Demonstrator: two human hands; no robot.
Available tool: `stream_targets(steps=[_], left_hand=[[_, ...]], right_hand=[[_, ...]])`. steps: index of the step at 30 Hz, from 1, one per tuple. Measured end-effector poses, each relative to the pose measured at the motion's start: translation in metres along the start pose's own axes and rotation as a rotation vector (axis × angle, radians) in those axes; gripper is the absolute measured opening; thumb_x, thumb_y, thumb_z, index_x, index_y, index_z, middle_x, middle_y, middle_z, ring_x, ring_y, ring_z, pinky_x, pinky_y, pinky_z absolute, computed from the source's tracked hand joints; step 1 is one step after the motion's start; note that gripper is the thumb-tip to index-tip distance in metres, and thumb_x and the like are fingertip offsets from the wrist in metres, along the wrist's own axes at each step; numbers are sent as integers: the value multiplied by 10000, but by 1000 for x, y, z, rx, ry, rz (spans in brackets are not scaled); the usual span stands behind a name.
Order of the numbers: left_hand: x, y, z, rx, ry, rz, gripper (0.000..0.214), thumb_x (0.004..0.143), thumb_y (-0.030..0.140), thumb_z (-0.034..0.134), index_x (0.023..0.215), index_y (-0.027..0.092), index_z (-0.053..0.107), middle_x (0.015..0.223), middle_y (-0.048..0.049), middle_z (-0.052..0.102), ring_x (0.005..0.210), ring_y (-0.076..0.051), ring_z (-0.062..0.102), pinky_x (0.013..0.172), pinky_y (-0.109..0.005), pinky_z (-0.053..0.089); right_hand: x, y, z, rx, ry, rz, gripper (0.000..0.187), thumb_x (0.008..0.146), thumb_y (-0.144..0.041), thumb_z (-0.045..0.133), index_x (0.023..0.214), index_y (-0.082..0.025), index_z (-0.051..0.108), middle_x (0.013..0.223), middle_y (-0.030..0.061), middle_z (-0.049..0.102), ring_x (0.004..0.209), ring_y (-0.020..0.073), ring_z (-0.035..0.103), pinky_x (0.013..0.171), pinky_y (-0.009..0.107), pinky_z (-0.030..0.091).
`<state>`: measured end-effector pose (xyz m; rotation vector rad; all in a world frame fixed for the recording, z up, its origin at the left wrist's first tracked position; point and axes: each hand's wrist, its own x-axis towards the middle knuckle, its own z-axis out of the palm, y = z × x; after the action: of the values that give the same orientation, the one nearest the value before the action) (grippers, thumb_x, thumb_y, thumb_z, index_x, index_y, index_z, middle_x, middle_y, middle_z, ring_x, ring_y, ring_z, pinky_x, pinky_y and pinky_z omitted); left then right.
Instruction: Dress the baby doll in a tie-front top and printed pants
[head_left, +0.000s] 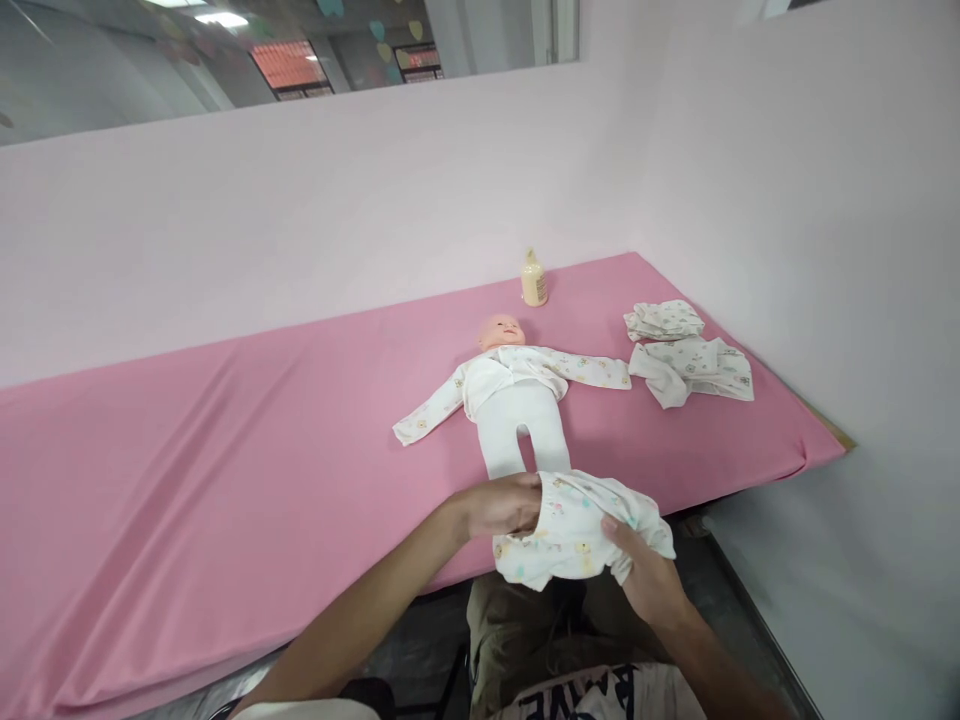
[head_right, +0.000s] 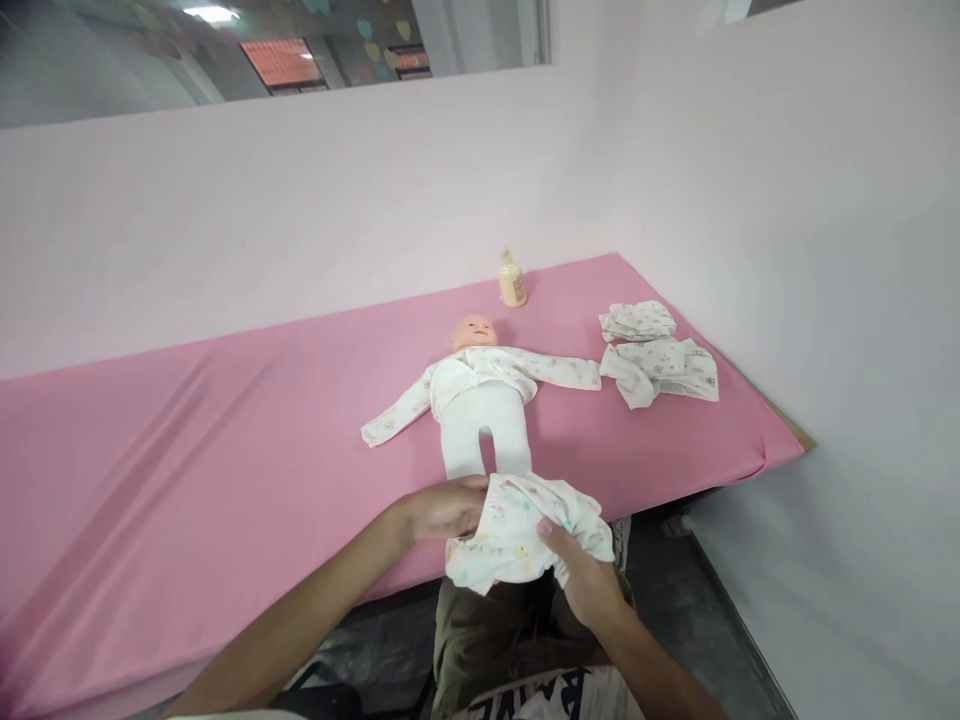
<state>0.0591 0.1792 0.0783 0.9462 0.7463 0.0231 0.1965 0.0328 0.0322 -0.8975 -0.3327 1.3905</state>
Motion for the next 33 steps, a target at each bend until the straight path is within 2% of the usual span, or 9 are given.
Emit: stream_targets(steps=[3,7,11,14,17,20,22,26,33], left_hand=[[-13,3,-2,-84,26,18,255,757,239,711,986,129,684,900,-97,719,784,-167,672,719,-253,502],[-20,-4,17,-89,275,145,186,789,235,614,944,140,652,834,-65,678,696,-145,623,644,-241,480],[-20,-17,40,324,351,296,56,796,220,573,798,169,597,769,-13,579,693,-127,531,615,-223,412],[-20,-20,40,565,403,409,72,785,210,580,751,187,521,782,-4,530,712,-130,490,620,-230,392],[-15,-13,29,482,504,407,136,789,213,604,892,206,516,917,-33,573,893,-172,554,748,-259,436],[-7,-1,20,181,635,336,362,765,214,676,1073,230,486,1233,-81,540,1238,-204,469,973,-283,402],[-2,5,19,6,564,269,400,766,237,701,1097,233,476,1299,-87,518,1309,-200,428,1030,-281,380],[8,10,25,-123,343,138,260,781,258,705,908,201,486,992,-63,642,1056,-177,609,922,-266,467],[35,-1,22,-63,366,44,296,689,221,769,861,167,534,738,-18,626,695,-146,620,678,-263,496]], right_hand=[[2,-2,5,146,5,102,580,765,-406,743,1289,-202,601,1139,110,710,1203,317,579,1011,497,462],[3,1,19,239,-24,250,533,749,-388,757,1218,-165,638,1111,121,722,1151,312,618,978,466,497],[-1,1,32,252,-31,315,456,706,-373,793,1090,-153,682,993,105,749,1055,293,671,951,442,511],[-3,-3,38,241,25,345,396,658,-325,830,988,-147,703,908,90,756,993,289,691,920,427,525],[-5,-3,38,244,72,302,311,676,-336,817,912,-159,716,908,70,754,978,278,691,907,408,531],[-11,-1,37,259,105,277,301,693,-344,807,917,-159,727,968,73,747,1018,276,677,926,408,523],[-16,0,38,255,112,279,363,689,-352,812,974,-145,726,1006,91,740,1056,287,661,948,427,509],[-24,2,45,209,122,245,450,645,-364,840,1003,-120,719,1013,115,735,1089,309,639,978,463,484],[-28,21,40,29,100,204,417,644,-456,821,935,-170,739,1031,91,733,1061,304,645,1025,478,448]])
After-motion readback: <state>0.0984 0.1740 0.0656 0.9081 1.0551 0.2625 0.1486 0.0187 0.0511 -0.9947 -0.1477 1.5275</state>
